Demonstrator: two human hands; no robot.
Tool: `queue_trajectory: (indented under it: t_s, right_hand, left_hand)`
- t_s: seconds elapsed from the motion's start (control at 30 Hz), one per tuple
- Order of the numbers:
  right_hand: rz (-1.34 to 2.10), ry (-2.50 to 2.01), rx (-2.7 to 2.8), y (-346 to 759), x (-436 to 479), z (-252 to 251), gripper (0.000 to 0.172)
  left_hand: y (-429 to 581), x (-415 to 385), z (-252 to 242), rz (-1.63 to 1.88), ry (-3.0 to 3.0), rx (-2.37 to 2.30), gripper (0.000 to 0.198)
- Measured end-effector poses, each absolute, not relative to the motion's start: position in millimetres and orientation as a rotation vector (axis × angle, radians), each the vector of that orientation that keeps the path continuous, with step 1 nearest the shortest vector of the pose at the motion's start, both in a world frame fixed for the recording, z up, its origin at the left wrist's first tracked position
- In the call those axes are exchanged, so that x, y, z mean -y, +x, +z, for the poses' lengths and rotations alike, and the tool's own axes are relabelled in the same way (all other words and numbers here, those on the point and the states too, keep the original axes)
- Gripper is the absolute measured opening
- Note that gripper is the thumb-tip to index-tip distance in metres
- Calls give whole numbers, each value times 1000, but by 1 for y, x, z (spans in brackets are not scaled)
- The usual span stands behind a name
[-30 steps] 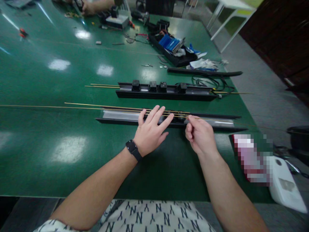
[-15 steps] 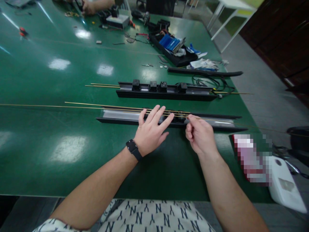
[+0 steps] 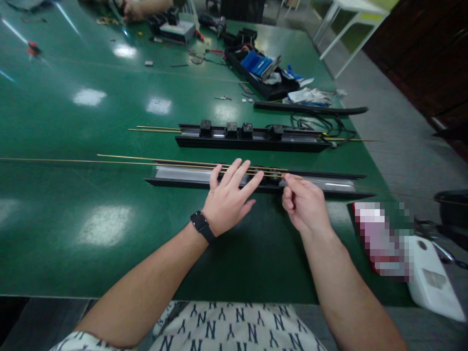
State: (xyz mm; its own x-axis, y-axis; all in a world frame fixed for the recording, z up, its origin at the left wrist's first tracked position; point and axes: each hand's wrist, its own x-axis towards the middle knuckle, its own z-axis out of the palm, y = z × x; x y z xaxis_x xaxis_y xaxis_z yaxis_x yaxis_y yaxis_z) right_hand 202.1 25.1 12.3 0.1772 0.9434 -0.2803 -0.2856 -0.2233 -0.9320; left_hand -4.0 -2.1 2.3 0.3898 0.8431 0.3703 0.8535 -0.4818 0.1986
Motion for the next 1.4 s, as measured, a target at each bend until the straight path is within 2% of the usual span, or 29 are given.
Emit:
queue_trajectory:
  t_s: [1.0, 1.4]
  right_hand:
    - [1315, -1288, 774, 202, -24, 11, 34]
    - [1342, -1286, 721, 200, -23, 12, 41]
  left_hand:
    - [-3, 3, 5, -674, -2604, 1610, 67]
    - [-3, 3, 4, -679, -2598, 1609, 68]
